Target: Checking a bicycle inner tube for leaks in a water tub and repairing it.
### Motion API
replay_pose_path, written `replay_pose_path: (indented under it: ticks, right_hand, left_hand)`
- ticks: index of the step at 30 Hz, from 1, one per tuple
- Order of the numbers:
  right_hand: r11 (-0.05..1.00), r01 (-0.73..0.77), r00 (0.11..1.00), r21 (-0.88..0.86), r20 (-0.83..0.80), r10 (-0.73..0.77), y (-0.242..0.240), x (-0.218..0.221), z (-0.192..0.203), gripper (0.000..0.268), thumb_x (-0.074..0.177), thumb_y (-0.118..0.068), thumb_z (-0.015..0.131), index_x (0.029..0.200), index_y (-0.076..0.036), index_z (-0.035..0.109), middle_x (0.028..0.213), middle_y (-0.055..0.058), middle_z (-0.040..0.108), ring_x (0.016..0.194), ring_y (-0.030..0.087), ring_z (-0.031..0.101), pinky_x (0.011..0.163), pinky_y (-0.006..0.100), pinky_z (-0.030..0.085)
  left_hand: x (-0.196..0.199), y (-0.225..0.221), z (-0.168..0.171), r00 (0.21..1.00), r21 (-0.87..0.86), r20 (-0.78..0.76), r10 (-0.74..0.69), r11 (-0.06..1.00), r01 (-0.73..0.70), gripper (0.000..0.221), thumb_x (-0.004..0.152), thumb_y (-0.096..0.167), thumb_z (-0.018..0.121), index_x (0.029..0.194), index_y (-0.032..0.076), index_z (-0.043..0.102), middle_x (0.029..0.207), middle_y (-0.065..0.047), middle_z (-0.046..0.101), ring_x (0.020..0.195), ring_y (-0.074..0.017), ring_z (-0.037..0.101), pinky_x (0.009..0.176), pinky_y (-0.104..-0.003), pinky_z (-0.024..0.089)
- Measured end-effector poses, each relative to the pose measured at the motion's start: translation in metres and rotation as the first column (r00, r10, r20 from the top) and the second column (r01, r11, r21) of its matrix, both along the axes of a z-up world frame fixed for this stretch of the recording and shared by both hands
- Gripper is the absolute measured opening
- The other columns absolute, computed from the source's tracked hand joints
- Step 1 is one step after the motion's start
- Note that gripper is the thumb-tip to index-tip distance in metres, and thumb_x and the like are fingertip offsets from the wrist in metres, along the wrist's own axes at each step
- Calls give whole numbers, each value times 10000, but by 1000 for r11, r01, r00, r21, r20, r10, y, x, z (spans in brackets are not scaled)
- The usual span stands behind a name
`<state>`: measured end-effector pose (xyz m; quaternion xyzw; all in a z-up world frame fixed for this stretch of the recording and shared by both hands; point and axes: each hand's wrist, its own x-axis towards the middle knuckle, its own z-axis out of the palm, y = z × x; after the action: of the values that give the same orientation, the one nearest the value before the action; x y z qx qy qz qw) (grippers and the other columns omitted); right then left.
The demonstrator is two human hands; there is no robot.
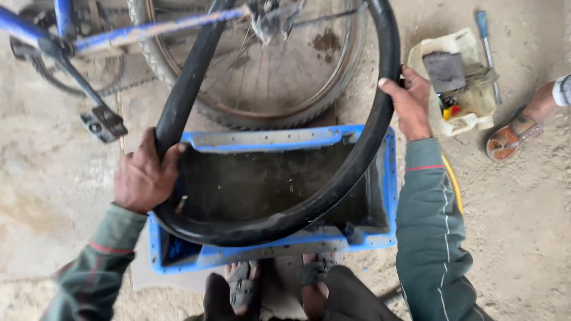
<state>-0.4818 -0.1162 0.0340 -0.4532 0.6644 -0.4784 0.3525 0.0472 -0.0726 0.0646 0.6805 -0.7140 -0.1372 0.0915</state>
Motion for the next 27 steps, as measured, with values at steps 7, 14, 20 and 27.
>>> replay_pose_path:
  ticks: [7, 14, 20, 27]
  right_hand:
    - [992, 119, 968, -37, -218, -124, 117, 30, 3, 325, 1027, -120, 745, 1277, 74, 673, 1105, 56, 708, 959, 115, 653, 853, 273, 545]
    - [954, 110, 990, 280, 50, -129, 179, 65, 26, 477, 908, -121, 773, 1303, 82, 599, 1005, 86, 702, 812, 123, 669, 626, 279, 549]
    - [943, 173, 971, 286, -208, -115, 171, 85, 7, 621, 802, -112, 916, 1188, 58, 459, 926, 149, 716, 676, 134, 671, 502, 253, 553]
    - [911, 322, 906, 258, -363, -218, 165, 106, -18, 679, 785, -140, 961, 1133, 2, 396, 825, 87, 622, 576, 145, 595, 478, 315, 502]
  left_hand:
    - [-3, 39, -55, 926, -135, -370, -74, 990, 25, 808, 1055, 401, 697, 1572, -75, 298, 1166, -365, 640, 1060, -518, 646, 888, -543, 529]
    - [15, 33, -12, 829, 50, -514, -220, 957, 285, 1150, 805, 544, 850, 1606, -10, 237, 1515, -322, 398, 1418, -477, 424, 1162, -541, 370]
    - [-9, 42, -15, 953, 139, -300, -37, 987, 82, 1306, 608, 536, 972, 1607, 102, 250, 1624, -304, 199, 1499, -523, 186, 1191, -660, 173]
    - [-27, 46, -31, 985, 63, -152, 78, 996, -69, 1356, 569, 451, 1011, 1623, 104, 232, 1679, -301, 44, 1546, -529, 18, 1206, -694, 73]
